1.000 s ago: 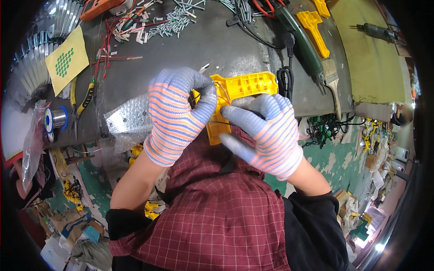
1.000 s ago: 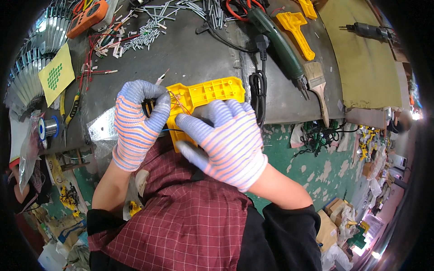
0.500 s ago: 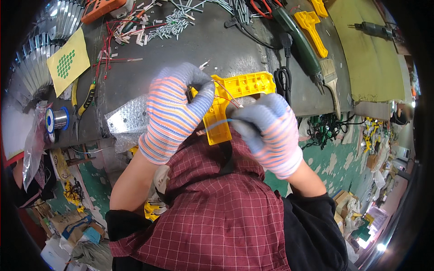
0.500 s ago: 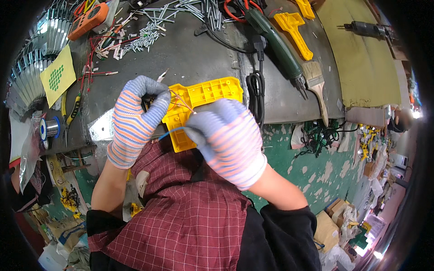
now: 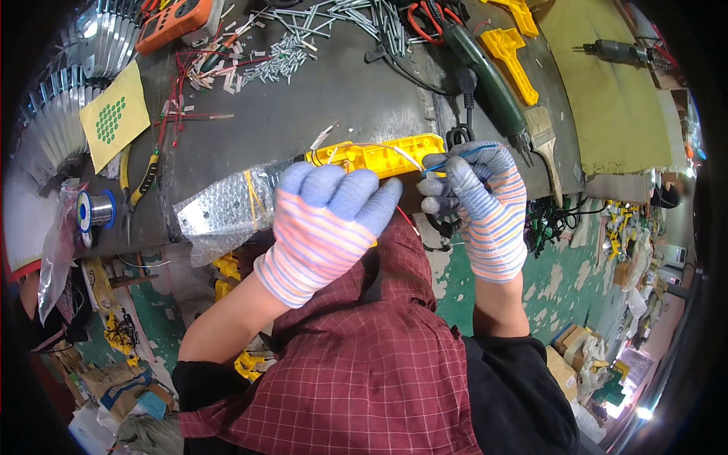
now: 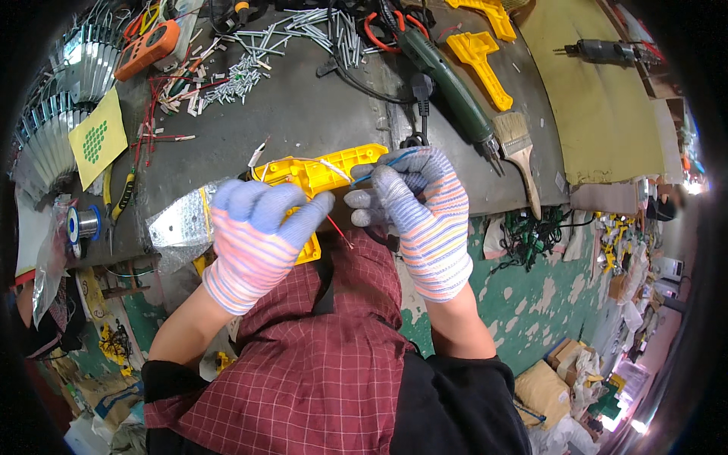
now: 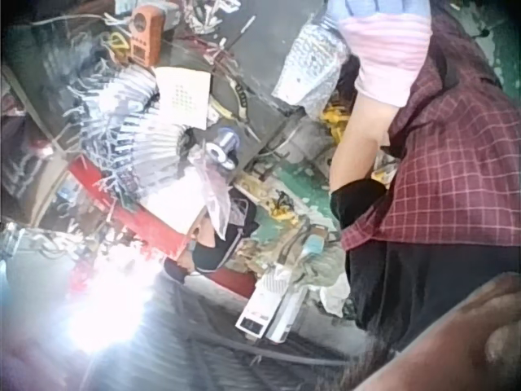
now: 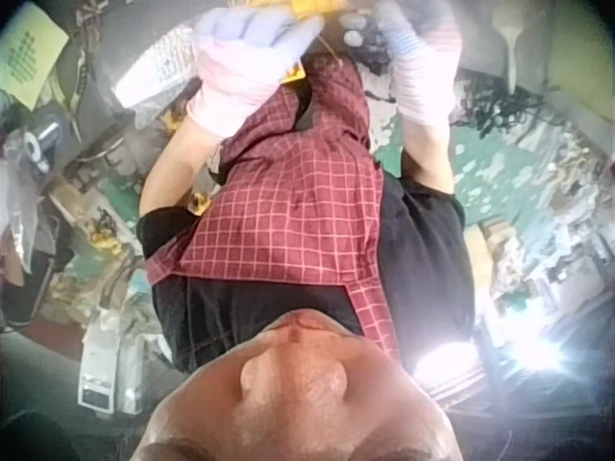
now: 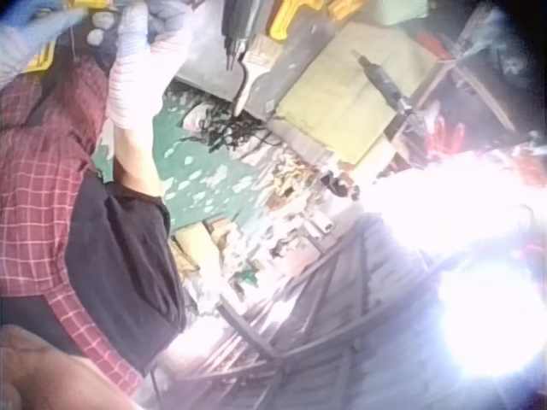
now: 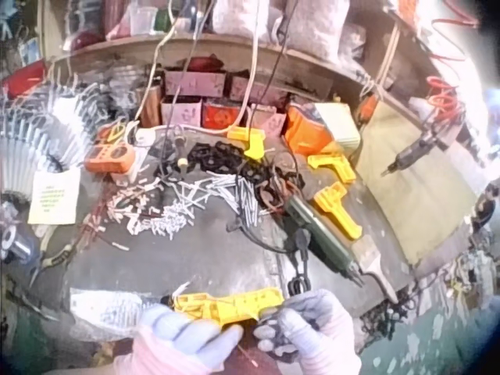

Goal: The person assembles an electrical tool by twisting wires together, soldering the wire connections using a soldering iron, and placing an internal component into the plastic handle housing.

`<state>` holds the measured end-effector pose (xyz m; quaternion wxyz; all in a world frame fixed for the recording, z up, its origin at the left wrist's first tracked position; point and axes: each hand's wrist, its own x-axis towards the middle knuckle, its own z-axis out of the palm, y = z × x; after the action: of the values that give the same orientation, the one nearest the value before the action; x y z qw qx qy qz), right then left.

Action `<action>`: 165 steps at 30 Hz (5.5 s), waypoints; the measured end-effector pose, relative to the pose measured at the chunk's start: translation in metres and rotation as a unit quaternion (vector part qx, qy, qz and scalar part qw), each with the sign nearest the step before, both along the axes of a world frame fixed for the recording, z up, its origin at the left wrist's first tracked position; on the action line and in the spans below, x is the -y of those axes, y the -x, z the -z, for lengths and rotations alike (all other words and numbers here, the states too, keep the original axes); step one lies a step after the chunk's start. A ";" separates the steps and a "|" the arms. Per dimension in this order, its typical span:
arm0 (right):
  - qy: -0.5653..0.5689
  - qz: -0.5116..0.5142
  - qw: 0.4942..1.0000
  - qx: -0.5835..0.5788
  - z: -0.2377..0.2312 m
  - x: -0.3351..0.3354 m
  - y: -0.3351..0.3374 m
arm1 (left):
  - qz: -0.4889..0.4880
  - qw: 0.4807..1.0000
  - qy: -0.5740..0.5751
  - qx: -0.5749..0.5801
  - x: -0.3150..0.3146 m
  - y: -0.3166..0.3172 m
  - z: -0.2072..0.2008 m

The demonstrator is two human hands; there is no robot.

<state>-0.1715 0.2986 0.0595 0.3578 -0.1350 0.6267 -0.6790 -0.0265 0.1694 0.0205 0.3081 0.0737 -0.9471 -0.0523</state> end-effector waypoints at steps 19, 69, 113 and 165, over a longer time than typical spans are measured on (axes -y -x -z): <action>-0.015 -0.011 0.925 -0.379 0.047 0.053 -0.025 | -0.104 0.790 -0.600 -0.076 0.025 0.017 -0.001; -0.015 -0.305 0.519 -0.799 -0.006 0.059 0.047 | -0.020 0.912 -0.409 -0.031 0.028 0.010 -0.001; -0.154 -0.436 0.886 0.038 0.008 0.060 0.052 | -0.052 0.983 -0.094 -0.150 0.018 0.018 0.017; -0.071 -0.434 0.699 -0.565 0.005 0.245 -0.007 | -0.011 0.969 -0.217 -0.114 0.026 0.010 0.020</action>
<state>-0.1646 0.0536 0.0547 0.2002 -0.7240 0.6296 -0.1984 -0.0367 0.1435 0.0006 0.3912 0.1427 -0.8708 -0.2612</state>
